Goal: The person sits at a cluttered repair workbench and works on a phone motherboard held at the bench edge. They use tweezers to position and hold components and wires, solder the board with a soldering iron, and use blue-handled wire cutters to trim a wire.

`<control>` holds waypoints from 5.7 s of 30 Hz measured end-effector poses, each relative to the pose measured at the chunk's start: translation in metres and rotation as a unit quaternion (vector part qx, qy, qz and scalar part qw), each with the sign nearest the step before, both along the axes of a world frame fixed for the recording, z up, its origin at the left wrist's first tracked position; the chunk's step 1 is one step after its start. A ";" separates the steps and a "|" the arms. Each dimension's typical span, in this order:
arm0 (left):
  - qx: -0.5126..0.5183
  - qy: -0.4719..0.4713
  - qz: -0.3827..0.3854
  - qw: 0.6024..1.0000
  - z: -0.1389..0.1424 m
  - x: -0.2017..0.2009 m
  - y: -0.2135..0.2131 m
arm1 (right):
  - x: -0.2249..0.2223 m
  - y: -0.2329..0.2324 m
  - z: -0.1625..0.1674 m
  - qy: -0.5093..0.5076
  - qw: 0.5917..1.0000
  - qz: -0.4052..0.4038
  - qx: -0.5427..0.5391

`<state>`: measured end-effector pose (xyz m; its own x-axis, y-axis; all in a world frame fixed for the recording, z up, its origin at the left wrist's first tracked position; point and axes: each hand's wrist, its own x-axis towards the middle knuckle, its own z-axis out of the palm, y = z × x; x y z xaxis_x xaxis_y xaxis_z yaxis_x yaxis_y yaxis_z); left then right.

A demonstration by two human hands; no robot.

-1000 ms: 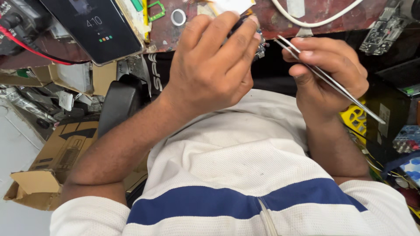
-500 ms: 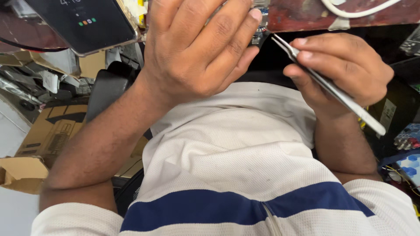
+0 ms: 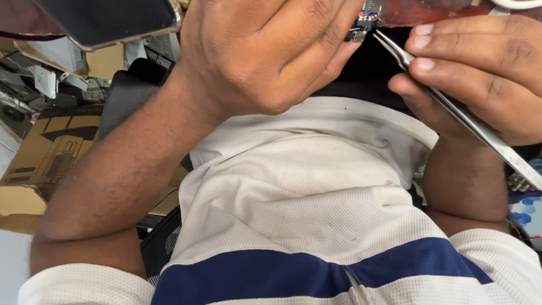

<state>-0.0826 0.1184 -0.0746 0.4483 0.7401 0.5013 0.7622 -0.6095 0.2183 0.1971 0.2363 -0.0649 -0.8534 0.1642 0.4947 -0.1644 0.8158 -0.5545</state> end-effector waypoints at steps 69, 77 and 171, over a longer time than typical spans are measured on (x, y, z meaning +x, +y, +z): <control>0.008 -0.007 0.029 1.000 0.005 -0.004 0.024 | 0.016 0.007 -0.008 -0.026 0.974 -0.113 -0.193; 0.006 -0.008 0.030 1.000 0.004 -0.003 0.025 | 0.018 0.010 -0.005 -0.036 0.978 -0.093 -0.182; 0.202 -0.046 -0.079 0.975 0.038 0.076 -0.017 | -0.032 -0.054 0.045 0.028 0.943 -0.246 0.222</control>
<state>-0.0066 0.1012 -0.0364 0.4793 0.3999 0.7813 0.6406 -0.7679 0.0000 0.1647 0.1818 -0.0196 -0.6980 0.3006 0.6499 0.2764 0.9504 -0.1428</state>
